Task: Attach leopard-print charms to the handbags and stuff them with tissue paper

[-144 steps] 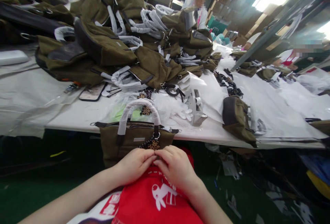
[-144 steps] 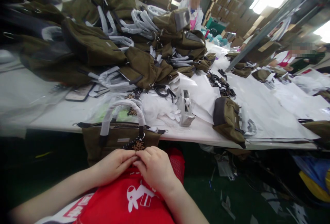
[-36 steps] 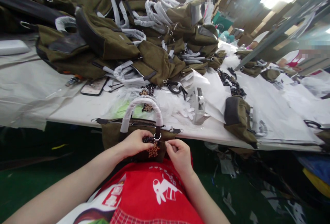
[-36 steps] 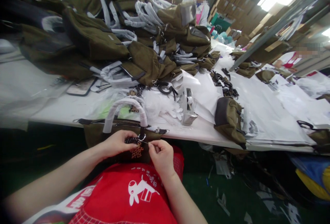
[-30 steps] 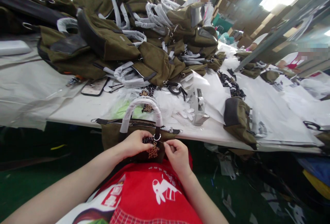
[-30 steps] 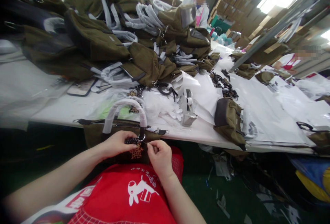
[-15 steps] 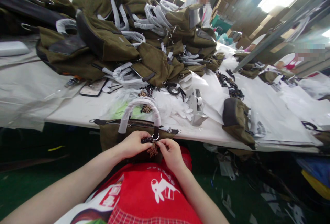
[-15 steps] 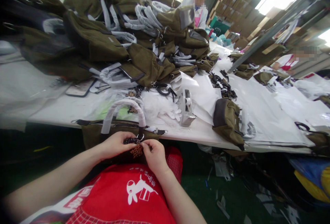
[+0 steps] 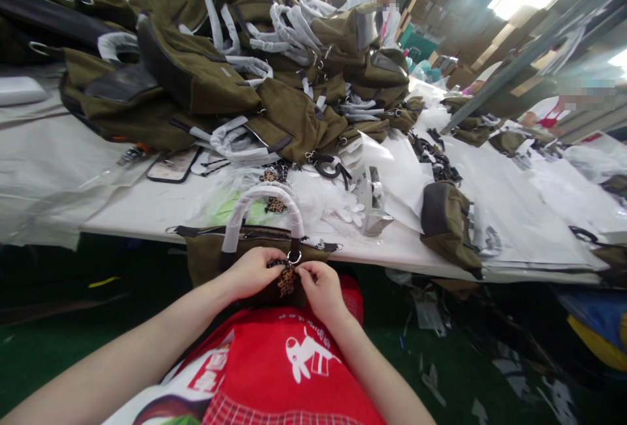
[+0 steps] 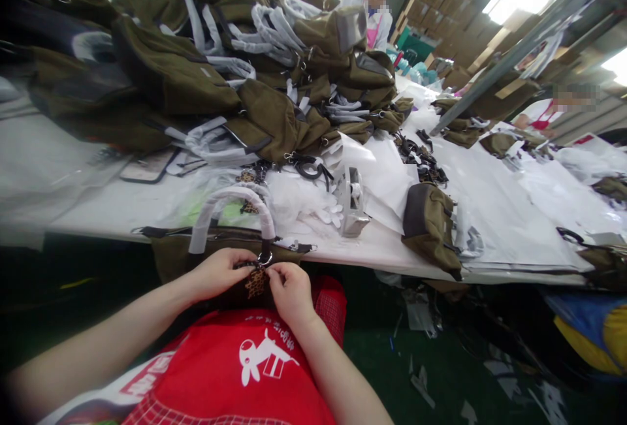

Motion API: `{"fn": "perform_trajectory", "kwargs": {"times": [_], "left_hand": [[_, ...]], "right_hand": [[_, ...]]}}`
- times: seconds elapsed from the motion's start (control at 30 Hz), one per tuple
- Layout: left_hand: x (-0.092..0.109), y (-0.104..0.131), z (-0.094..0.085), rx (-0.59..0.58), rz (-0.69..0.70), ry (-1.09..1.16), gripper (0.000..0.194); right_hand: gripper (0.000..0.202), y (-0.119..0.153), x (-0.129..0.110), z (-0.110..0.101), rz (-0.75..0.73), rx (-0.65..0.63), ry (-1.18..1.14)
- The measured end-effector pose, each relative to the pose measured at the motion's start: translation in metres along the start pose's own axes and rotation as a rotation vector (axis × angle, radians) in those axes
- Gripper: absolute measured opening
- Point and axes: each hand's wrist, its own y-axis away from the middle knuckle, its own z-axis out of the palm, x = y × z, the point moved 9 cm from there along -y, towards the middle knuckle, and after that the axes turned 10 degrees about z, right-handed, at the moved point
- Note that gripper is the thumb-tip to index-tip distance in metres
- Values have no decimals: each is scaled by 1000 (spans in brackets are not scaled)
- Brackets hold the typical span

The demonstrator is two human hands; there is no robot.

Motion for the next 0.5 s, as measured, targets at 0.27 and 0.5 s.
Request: {"fn": "perform_trajectory", "kwargs": {"times": [0.27, 0.5], "left_hand": [[14, 8, 0, 13, -5, -76, 34], [13, 6, -4, 108, 1, -109, 29]], "right_hand": [[16, -1, -9, 1, -23, 8, -7], [18, -4, -14, 4, -27, 38, 141]]}}
